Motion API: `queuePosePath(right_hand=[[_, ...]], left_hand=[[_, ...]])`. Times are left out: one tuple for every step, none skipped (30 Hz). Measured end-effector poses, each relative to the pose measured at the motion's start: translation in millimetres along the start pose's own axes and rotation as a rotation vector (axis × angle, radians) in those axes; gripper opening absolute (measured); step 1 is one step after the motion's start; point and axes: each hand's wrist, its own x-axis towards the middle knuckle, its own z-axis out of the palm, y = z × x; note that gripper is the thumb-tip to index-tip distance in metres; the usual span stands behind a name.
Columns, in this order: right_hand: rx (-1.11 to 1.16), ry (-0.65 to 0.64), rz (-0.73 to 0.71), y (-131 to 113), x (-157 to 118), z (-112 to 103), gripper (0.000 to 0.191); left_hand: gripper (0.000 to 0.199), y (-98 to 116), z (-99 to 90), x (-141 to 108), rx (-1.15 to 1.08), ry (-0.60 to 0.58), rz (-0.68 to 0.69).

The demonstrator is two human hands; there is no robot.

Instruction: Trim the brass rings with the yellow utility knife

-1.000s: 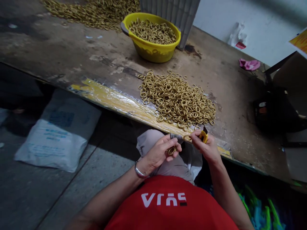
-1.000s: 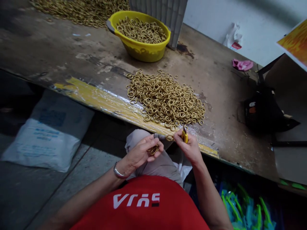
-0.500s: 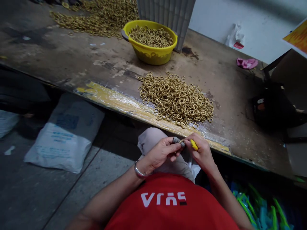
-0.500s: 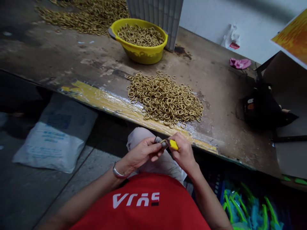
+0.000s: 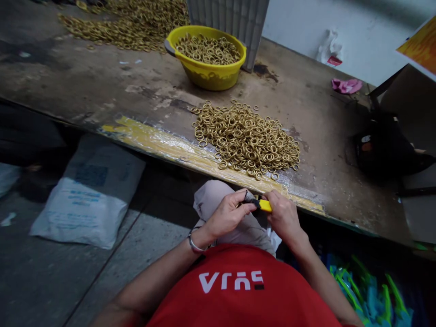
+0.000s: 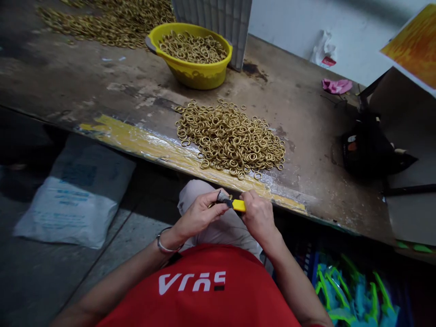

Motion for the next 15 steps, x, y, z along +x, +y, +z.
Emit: queuePosePath(right_hand=[[-0.038,-0.001,0.064,5.6,4.1,2.7,0.023],[-0.073,0.005,0.141,12.9,8.3,5.7,0.023],[-0.101,0.019,0.218,21.2,12.4,8.6,0.024],[-0.109,0.043,0.268,29.7,16.3,11.2,0.023],[-0.098,0.081,0.28,37.5,20.0,13.6,0.022],[-0.074,0.118,0.26,43.7,23.5,15.7,0.021],[-0.05,0.154,0.225,48.1,27.1,17.5,0.019],[-0.034,0.182,0.194,50.6,30.9,19.0,0.017],[-0.03,0.195,0.177,51.4,34.8,20.3,0.016],[-0.038,0.193,0.177,51.3,39.0,21.5,0.015],[-0.053,0.178,0.187,50.7,43.1,22.4,0.014],[-0.07,0.155,0.201,50.1,47.0,23.0,0.014],[-0.082,0.13,0.213,50.0,50.4,23.4,0.014],[-0.083,0.108,0.219,50.1,53.0,23.2,0.014],[-0.064,0.1,0.219,50.3,54.5,22.5,0.013]], left_hand=[[0.011,1.6,-0.4,-1.5,-0.032,-0.025,-0.022],[0.01,2.7,-1.0,-3.0,-0.071,-0.058,-0.048],[0.01,3.2,-1.9,-4.2,-0.117,-0.093,-0.079],[0.012,2.7,-3.3,-4.8,-0.172,-0.116,-0.111],[0.015,1.1,-5.1,-4.4,-0.238,-0.12,-0.146],[0.02,-1.4,-7.3,-3.0,-0.311,-0.1,-0.178],[0.025,-4.7,-9.5,-0.7,-0.384,-0.066,-0.205],[0.031,-8.4,-11.7,2.2,-0.442,-0.025,-0.225],[0.036,-12.0,-13.5,5.3,-0.484,0.016,-0.238],[0.038,-15.2,-14.9,8.3,-0.514,0.056,-0.245],[0.039,-17.9,-15.7,10.8,-0.535,0.091,-0.248],[0.038,-20.0,-16.0,12.6,-0.553,0.12,-0.248],[0.036,-21.6,-15.9,13.7,-0.571,0.137,-0.247],[0.033,-23.1,-15.7,14.1,-0.591,0.143,-0.248],[0.031,-24.5,-15.4,13.9,-0.613,0.14,-0.251]])
